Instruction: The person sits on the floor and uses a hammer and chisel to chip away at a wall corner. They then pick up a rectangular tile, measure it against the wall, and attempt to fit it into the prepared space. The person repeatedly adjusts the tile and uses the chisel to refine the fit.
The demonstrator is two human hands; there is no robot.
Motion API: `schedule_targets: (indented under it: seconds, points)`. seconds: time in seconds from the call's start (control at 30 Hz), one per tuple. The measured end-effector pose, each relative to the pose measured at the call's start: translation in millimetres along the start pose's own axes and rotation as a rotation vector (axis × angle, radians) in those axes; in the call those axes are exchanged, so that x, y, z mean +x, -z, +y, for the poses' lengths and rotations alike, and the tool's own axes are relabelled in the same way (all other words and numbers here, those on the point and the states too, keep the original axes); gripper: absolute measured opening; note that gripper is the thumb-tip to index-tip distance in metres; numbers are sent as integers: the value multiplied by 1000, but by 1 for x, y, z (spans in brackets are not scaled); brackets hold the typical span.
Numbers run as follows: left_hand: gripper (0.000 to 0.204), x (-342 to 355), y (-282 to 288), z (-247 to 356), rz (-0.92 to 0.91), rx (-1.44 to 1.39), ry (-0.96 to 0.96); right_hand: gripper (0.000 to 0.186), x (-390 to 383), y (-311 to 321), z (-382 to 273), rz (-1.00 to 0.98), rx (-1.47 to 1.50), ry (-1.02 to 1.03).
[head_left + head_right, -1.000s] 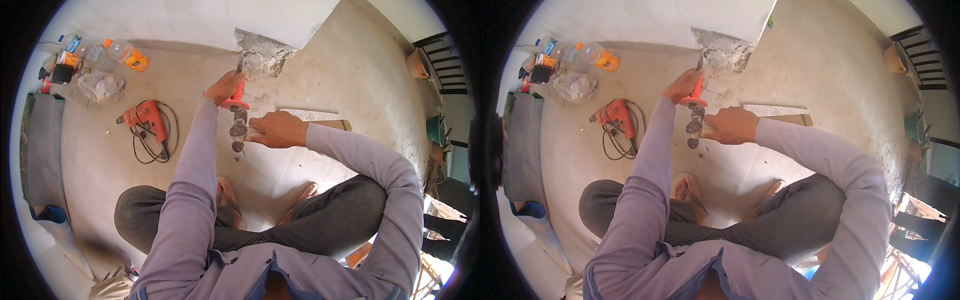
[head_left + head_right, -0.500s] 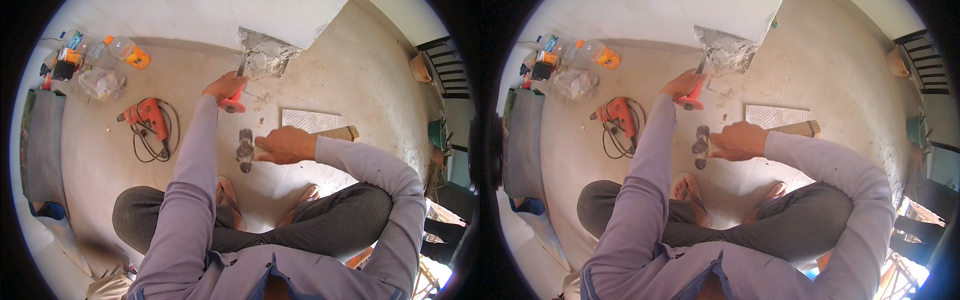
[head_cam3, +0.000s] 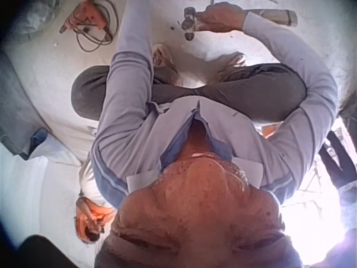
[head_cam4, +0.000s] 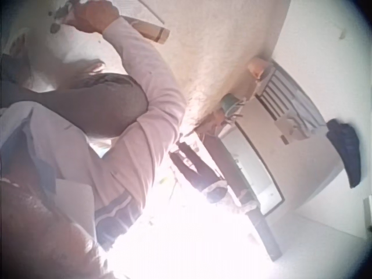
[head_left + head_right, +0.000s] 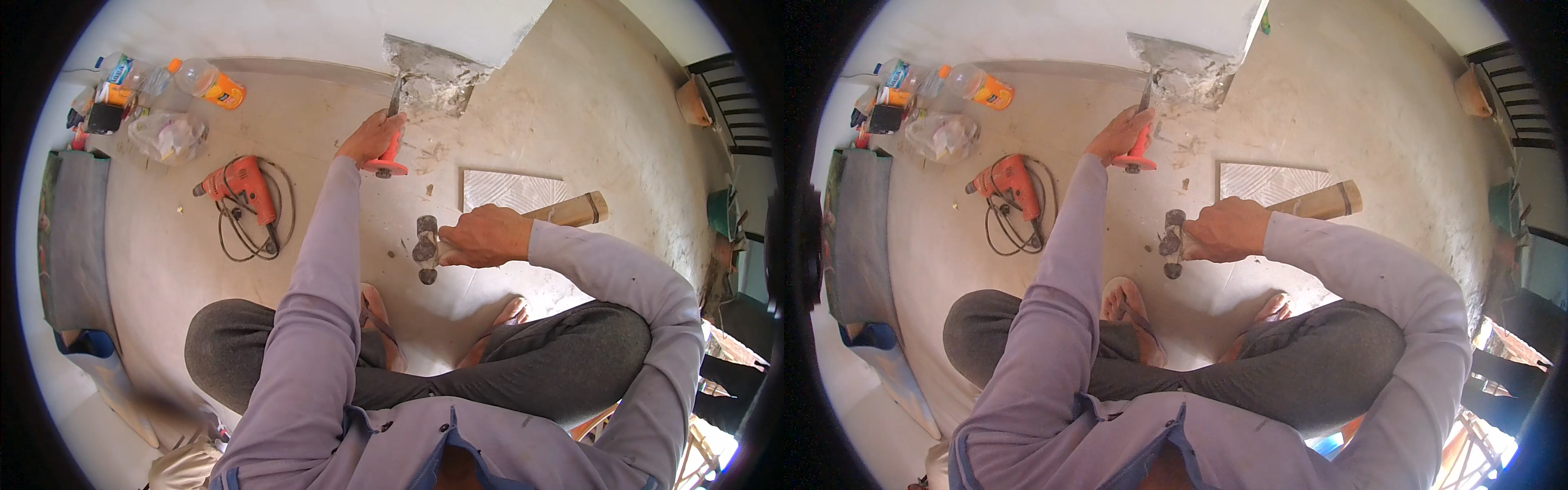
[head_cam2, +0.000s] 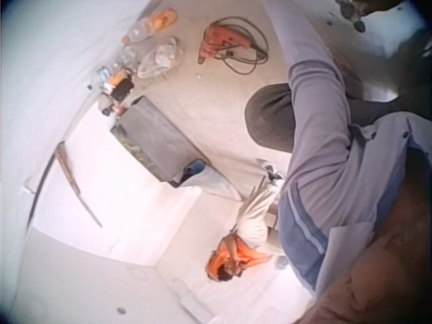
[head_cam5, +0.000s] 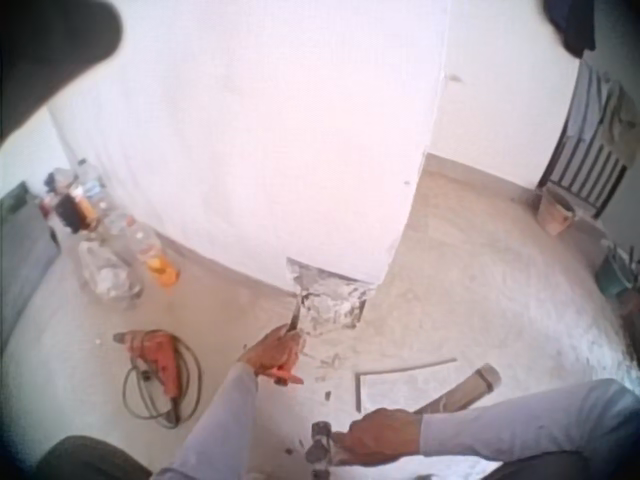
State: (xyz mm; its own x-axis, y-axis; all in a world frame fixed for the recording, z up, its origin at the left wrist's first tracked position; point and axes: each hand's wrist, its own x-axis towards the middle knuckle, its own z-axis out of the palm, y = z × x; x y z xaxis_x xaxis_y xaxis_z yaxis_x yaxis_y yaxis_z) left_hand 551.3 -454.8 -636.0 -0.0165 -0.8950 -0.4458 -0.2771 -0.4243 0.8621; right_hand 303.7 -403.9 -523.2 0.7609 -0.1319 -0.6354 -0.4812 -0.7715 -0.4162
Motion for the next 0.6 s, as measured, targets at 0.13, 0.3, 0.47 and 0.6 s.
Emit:
schedule_targets:
  seconds: [0.13, 0.3, 0.47, 0.6]
  points:
    - [38, 0, -6, 6, -24, -120, 15, 48, -1, 10, -3, 108, -56, 7]
    - [37, 3, -4, 6, -77, -276, 17, 45, 11, 23, 0, 262, -108, 231]
    - [37, 18, 3, -9, -55, -106, 12, 45, 23, 18, 9, 313, -93, -37]
    - [36, 15, 2, -2, -105, -290, 57, 47, 17, 21, 1, 282, -61, 48]
